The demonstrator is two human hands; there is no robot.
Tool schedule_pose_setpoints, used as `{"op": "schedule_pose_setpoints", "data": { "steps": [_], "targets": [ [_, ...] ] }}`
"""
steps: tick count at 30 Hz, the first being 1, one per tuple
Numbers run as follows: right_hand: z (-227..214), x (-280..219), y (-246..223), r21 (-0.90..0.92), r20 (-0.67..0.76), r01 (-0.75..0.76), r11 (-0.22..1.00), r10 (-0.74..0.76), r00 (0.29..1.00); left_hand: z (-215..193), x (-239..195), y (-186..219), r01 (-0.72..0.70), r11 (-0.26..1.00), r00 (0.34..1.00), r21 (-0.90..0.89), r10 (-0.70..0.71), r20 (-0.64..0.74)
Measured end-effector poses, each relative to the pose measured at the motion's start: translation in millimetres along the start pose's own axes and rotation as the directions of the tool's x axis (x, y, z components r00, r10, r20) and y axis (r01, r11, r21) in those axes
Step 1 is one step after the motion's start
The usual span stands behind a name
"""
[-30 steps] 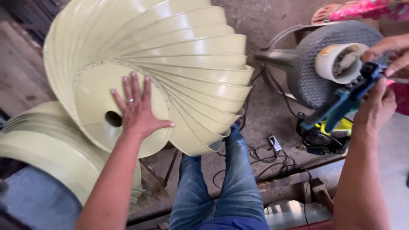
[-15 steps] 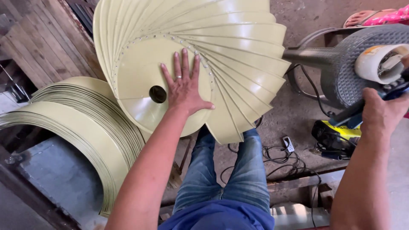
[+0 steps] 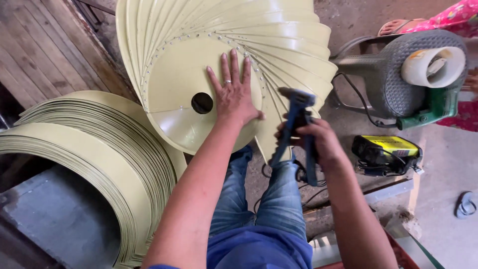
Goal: Assembling the metal blades of a roof turbine ventilator by drilling and riveting them together.
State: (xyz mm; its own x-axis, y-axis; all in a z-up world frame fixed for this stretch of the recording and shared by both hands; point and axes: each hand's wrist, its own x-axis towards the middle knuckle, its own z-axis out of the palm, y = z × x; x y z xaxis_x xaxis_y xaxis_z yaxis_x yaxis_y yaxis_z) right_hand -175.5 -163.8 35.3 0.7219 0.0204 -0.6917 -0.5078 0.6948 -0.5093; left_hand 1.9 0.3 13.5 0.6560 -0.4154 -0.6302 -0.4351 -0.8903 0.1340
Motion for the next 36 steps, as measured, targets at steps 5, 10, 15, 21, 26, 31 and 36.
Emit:
{"op": "schedule_pose_setpoints", "data": {
  "steps": [5, 10, 15, 21, 26, 31, 36],
  "targets": [
    [5.5, 27.7, 20.8, -0.12, -0.082, -0.103, 0.987, 0.094, 0.992, 5.3, 1.9, -3.7, -0.008, 1.0, 1.0, 0.021, 0.008, -0.012],
    [18.6, 28.1, 12.5, -0.217, -0.176, -0.133, 0.967, 0.095, 0.98, 15.7, 7.3, -4.7, -0.019, 0.999, 0.998, 0.026, 0.02, -0.051],
    [25.1, 26.7, 2.0, -0.365, -0.259, -0.187, 0.912, 0.093, 0.961, 8.8, 4.4, -5.4, -0.024, 0.999, 0.999, 0.024, 0.024, -0.02],
    [19.8, 35.9, -7.0, -0.723, -0.218, -0.173, 0.669, 0.016, 0.976, 8.1, 4.1, -4.9, -0.028, 0.999, 0.999, 0.031, 0.029, -0.027],
    [23.5, 36.9, -17.8, -0.636, -0.249, -0.228, 0.737, 0.084, 0.965, 11.5, 6.7, -7.3, -0.038, 0.999, 0.999, 0.017, 0.038, -0.027],
    [18.1, 39.2, -15.5, -0.635, -0.211, -0.201, 0.746, 0.083, 0.974, 10.0, 6.3, -7.6, -0.038, 0.999, 0.999, 0.014, 0.038, -0.02],
    [28.0, 38.8, -19.1, -0.669, -0.244, -0.225, 0.709, 0.076, 0.967, 11.1, 6.8, -7.7, -0.051, 0.999, 0.998, -0.012, 0.051, -0.024]
  ]
}}
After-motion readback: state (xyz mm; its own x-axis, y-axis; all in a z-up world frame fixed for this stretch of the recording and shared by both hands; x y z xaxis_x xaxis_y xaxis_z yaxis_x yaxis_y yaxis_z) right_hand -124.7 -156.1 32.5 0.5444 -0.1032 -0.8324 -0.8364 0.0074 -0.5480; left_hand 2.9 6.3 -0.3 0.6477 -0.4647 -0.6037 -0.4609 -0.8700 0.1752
